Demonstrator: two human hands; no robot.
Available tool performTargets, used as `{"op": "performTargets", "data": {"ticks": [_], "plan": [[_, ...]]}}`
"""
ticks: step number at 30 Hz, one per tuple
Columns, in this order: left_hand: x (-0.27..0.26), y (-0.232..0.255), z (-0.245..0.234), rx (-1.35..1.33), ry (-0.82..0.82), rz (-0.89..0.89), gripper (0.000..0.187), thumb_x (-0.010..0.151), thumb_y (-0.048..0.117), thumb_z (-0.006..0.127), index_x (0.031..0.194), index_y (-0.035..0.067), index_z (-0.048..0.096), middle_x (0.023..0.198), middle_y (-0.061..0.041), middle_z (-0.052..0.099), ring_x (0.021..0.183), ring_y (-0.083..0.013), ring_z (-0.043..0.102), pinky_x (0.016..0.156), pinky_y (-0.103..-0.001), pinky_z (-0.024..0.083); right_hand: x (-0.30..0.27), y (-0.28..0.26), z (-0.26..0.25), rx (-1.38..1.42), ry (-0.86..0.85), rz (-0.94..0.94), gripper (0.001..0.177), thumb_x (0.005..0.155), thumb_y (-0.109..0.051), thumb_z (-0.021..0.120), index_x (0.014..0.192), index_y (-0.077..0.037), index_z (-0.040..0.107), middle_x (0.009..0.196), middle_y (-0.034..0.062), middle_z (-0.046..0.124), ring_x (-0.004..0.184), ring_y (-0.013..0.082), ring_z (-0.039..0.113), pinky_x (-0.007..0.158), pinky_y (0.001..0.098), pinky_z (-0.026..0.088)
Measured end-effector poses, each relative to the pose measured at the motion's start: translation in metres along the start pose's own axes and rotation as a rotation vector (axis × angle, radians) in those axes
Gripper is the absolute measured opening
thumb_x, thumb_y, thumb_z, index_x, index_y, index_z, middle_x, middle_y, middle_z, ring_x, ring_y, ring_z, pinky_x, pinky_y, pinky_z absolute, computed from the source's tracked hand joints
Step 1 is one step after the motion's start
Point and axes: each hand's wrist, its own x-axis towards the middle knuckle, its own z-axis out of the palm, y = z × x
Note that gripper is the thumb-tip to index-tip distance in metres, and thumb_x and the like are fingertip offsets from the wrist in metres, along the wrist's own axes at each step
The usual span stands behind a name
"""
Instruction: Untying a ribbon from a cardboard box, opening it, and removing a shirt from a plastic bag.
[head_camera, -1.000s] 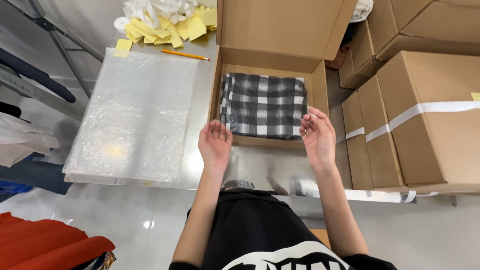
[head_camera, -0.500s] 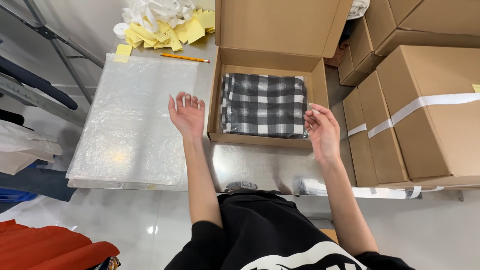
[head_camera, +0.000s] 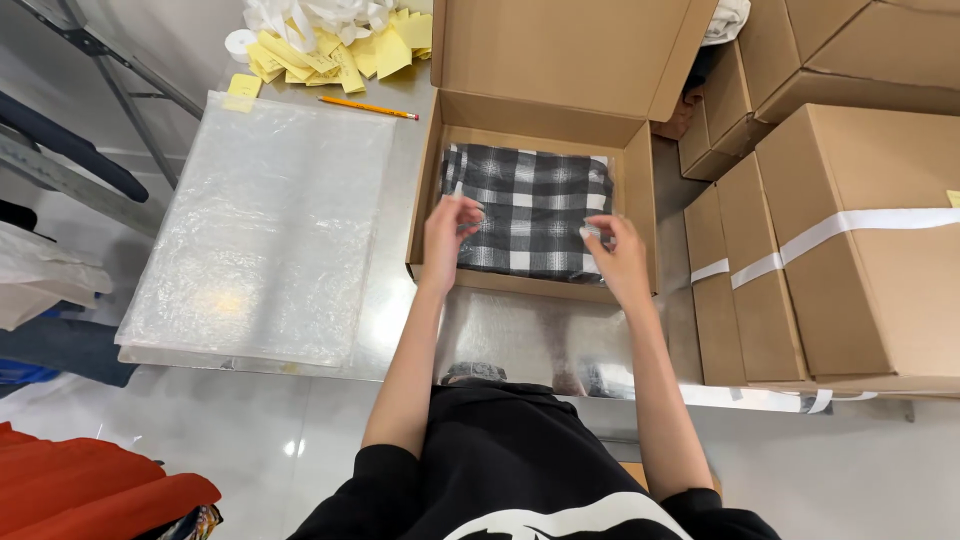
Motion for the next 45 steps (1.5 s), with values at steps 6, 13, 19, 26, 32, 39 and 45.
{"op": "performTargets", "data": {"ticks": [6,13,19,26,32,39,45], "plan": [[0.03,-0.056,-0.033,1.678,-0.063,0.591,0.018,0.098,0.027,0.062,0.108,0.013,0.067,0.109,-0.004,0.051,0.113,-0.0247,0.055,0.099,-0.048,0.047,0.0,0.05,0.021,-0.307,-0.153,0.331,0.075,0.088,-0.029,0.076,0.153,-0.012,0.043,0.146,0.0288,0.044,0.137,0.0467,0.047,0.109,0.0601,0.042],[0.055,-0.068,-0.057,1.561,-0.176,0.181,0.044,0.1,0.042,0.057,0.129,0.01,0.05,0.14,-0.017,0.039,0.133,-0.0379,0.049,0.097,-0.051,0.056,0.012,0.047,0.022,-0.4,-0.227,0.574,0.095,0.084,-0.048,0.074,0.159,-0.014,0.028,0.153,0.0271,0.04,0.14,0.0461,0.044,0.11,0.0621,0.038],[0.059,-0.051,-0.042,1.48,-0.216,0.061,0.067,0.097,0.026,0.065,0.148,0.0,0.03,0.143,-0.034,0.04,0.124,-0.0503,0.056,0.088,-0.057,0.06,0.021,0.091,0.033,-0.432,-0.037,0.484,0.08,0.082,-0.04,0.082,0.147,-0.008,0.048,0.135,0.0242,0.059,0.127,0.0456,0.058,0.102,0.0597,0.047],[0.055,-0.056,-0.043,1.522,-0.113,0.022,0.069,0.097,0.034,0.067,0.143,-0.008,0.036,0.126,-0.032,0.054,0.108,-0.0436,0.067,0.078,-0.05,0.064,0.037,0.089,0.037,-0.464,-0.211,0.562,0.08,0.08,-0.043,0.082,0.142,-0.005,0.049,0.131,0.0284,0.065,0.126,0.0445,0.06,0.103,0.0578,0.049],[0.059,-0.062,-0.054,1.37,-0.196,-0.161,0.069,0.095,0.048,0.064,0.127,-0.012,0.048,0.108,-0.032,0.068,0.1,-0.0447,0.071,0.078,-0.052,0.061,0.054,0.063,0.027,0.154,-0.284,0.684,0.066,0.077,-0.027,0.08,0.131,0.007,0.06,0.131,0.0258,0.061,0.125,0.0395,0.059,0.098,0.0492,0.05],[0.05,0.0,-0.049,-0.059,-0.06,-0.507,0.054,0.099,0.036,0.063,0.139,0.003,0.05,0.121,-0.005,0.054,0.117,-0.0195,0.049,0.105,-0.036,0.037,0.077,0.081,0.027,1.411,0.03,0.582,0.03,0.093,-0.022,0.069,0.122,-0.013,0.068,0.11,0.0064,0.074,0.097,0.0182,0.073,0.085,0.0342,0.059],[0.012,0.102,-0.028,0.244,-0.46,-0.349,0.097,0.087,0.005,0.069,0.163,0.026,0.011,0.169,-0.023,-0.006,0.154,-0.0489,0.006,0.121,-0.059,0.027,0.06,0.088,0.008,0.521,-0.22,0.335,0.115,0.067,0.006,0.083,0.162,-0.008,0.02,0.16,0.0222,0.034,0.147,0.0372,0.034,0.122,0.0473,0.028]]}}
